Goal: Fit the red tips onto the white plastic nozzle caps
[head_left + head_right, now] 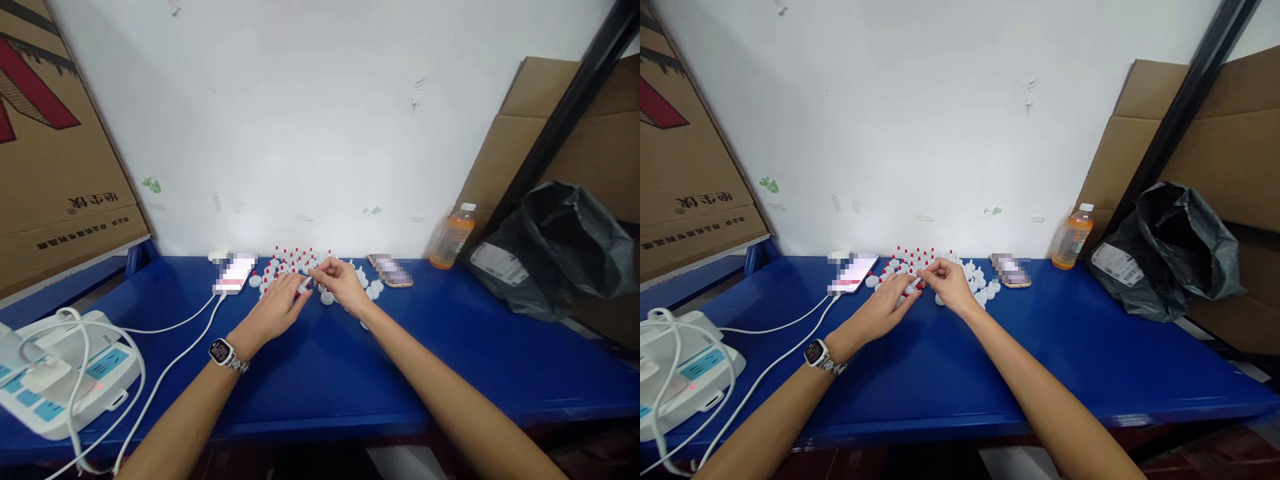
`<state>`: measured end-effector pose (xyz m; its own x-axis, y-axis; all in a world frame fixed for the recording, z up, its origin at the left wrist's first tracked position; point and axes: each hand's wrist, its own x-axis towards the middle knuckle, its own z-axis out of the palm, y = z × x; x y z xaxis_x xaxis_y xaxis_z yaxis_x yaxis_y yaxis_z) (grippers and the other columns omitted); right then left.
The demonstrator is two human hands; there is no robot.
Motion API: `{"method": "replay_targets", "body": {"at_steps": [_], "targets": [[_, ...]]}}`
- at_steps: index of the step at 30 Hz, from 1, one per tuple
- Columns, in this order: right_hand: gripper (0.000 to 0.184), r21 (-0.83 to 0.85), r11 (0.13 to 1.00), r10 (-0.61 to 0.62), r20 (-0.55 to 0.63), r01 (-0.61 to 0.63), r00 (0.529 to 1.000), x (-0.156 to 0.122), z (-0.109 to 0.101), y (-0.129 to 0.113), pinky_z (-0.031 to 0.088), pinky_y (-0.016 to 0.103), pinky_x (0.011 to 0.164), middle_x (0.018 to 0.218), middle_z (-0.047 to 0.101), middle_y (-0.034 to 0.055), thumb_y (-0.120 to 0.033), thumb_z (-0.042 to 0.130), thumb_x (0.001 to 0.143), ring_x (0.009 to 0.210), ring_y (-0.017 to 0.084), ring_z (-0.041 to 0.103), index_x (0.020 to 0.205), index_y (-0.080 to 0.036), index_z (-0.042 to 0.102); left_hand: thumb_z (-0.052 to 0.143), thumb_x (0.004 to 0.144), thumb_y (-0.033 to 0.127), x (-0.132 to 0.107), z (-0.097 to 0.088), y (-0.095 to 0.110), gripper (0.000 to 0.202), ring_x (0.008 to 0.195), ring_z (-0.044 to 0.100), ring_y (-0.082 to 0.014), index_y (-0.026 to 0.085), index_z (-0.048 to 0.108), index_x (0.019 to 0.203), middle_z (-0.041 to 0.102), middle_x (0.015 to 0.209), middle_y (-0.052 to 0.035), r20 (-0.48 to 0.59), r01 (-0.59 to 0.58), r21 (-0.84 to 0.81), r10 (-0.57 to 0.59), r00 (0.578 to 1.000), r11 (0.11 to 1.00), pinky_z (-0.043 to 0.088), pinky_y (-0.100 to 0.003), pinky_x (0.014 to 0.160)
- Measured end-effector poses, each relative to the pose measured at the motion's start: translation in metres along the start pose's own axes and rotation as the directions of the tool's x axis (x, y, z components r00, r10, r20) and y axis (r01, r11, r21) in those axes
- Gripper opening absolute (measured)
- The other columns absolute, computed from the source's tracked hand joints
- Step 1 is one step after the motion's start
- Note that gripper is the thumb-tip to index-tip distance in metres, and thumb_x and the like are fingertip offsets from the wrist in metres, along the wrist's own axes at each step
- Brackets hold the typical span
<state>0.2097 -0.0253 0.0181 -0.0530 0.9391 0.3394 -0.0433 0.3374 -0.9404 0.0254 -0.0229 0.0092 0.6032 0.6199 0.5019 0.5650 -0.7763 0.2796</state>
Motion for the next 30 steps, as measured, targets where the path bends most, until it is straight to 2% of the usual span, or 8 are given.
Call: {"method": "replay_targets", "body": {"at_steps": [8,11,15,19,21,24,27,30], "targets": [[0.046,0.050,0.998,0.035,0.060,-0.038,0.998,0.001,0.000,0.001,0.034,0.023,0.049,0.057,0.060,-0.0028,-0.054,0.082,0.064,0.049,0.008,0.046,0.068,-0.019,0.053,0.034,0.103,0.037,-0.002,-0.002,0.008,0.032,0.104,0.055,-0.0252,0.019,0.049,0.125,0.060,0.109,-0.0100,0.023,-0.035,-0.027,0.035,0.999,0.999,0.048,-0.045,0.093],[0.047,0.084,0.996,0.023,0.051,-0.028,0.998,-0.001,0.002,-0.002,0.032,0.023,0.048,0.056,0.058,-0.0039,-0.054,0.083,0.063,0.047,0.008,0.044,0.067,-0.019,0.051,0.035,0.103,0.039,-0.004,0.000,0.007,0.040,0.115,0.055,-0.0263,0.019,0.040,0.137,0.056,0.122,-0.0140,-0.005,-0.014,-0.067,0.013,1.000,0.998,0.048,-0.047,0.099],[0.047,0.103,0.994,0.030,0.052,-0.035,0.998,-0.005,0.007,-0.004,0.030,0.023,0.046,0.054,0.056,-0.0042,-0.053,0.083,0.063,0.046,0.008,0.042,0.066,-0.020,0.049,0.034,0.103,0.041,-0.005,0.003,0.005,0.054,0.134,0.045,-0.0275,0.018,0.022,0.151,0.045,0.142,-0.0181,-0.011,0.020,-0.117,-0.022,1.000,0.993,0.041,-0.049,0.111],[0.046,0.077,0.997,0.007,0.059,-0.012,0.998,-0.003,0.010,-0.008,0.034,0.024,0.048,0.055,0.057,-0.0037,-0.054,0.081,0.065,0.047,0.008,0.044,0.067,-0.021,0.049,0.034,0.103,0.042,-0.003,0.003,0.001,0.056,0.138,0.042,-0.0273,0.022,0.018,0.153,0.042,0.147,-0.0167,0.000,0.031,-0.161,-0.031,1.000,0.987,0.039,-0.049,0.112],[0.042,-0.019,0.999,-0.028,0.077,0.030,0.997,0.007,0.006,-0.010,0.036,0.024,0.050,0.058,0.059,-0.0026,-0.053,0.076,0.071,0.049,0.010,0.047,0.069,-0.021,0.050,0.037,0.102,0.044,0.000,0.001,-0.004,0.062,0.136,0.043,-0.0278,0.022,0.014,0.155,0.045,0.144,-0.0161,-0.053,0.050,-0.156,-0.058,0.997,0.987,0.039,-0.050,0.111],[0.031,-0.307,0.945,-0.100,0.056,0.112,0.993,0.033,-0.008,-0.007,0.038,0.024,0.051,0.059,0.059,-0.0022,-0.045,0.068,0.079,0.053,0.012,0.051,0.072,-0.020,0.051,0.045,0.099,0.046,0.002,-0.004,-0.015,0.070,0.125,0.048,-0.0285,0.020,0.012,0.155,0.050,0.135,-0.0155,-0.177,0.098,-0.088,-0.113,0.978,0.991,0.040,-0.051,0.107],[0.020,-0.626,0.768,-0.091,0.103,0.135,0.991,0.062,-0.022,0.004,0.037,0.024,0.053,0.060,0.060,-0.0019,-0.031,0.064,0.081,0.055,0.012,0.053,0.070,-0.019,0.053,0.045,0.099,0.044,0.000,-0.008,-0.024,0.059,0.118,0.049,-0.0281,0.018,0.028,0.149,0.053,0.129,-0.0143,-0.197,0.131,-0.012,-0.131,0.972,0.991,0.042,-0.049,0.103],[0.012,-0.787,0.587,-0.015,0.226,0.192,0.974,0.085,-0.025,0.018,0.037,0.023,0.057,0.064,0.063,-0.0010,-0.023,0.063,0.080,0.060,0.012,0.055,0.071,-0.018,0.056,0.042,0.100,0.042,-0.001,-0.008,-0.023,0.048,0.116,0.050,-0.0275,0.018,0.038,0.141,0.055,0.126,-0.0133,-0.167,0.117,0.012,-0.113,0.979,0.993,0.043,-0.048,0.102]]}}
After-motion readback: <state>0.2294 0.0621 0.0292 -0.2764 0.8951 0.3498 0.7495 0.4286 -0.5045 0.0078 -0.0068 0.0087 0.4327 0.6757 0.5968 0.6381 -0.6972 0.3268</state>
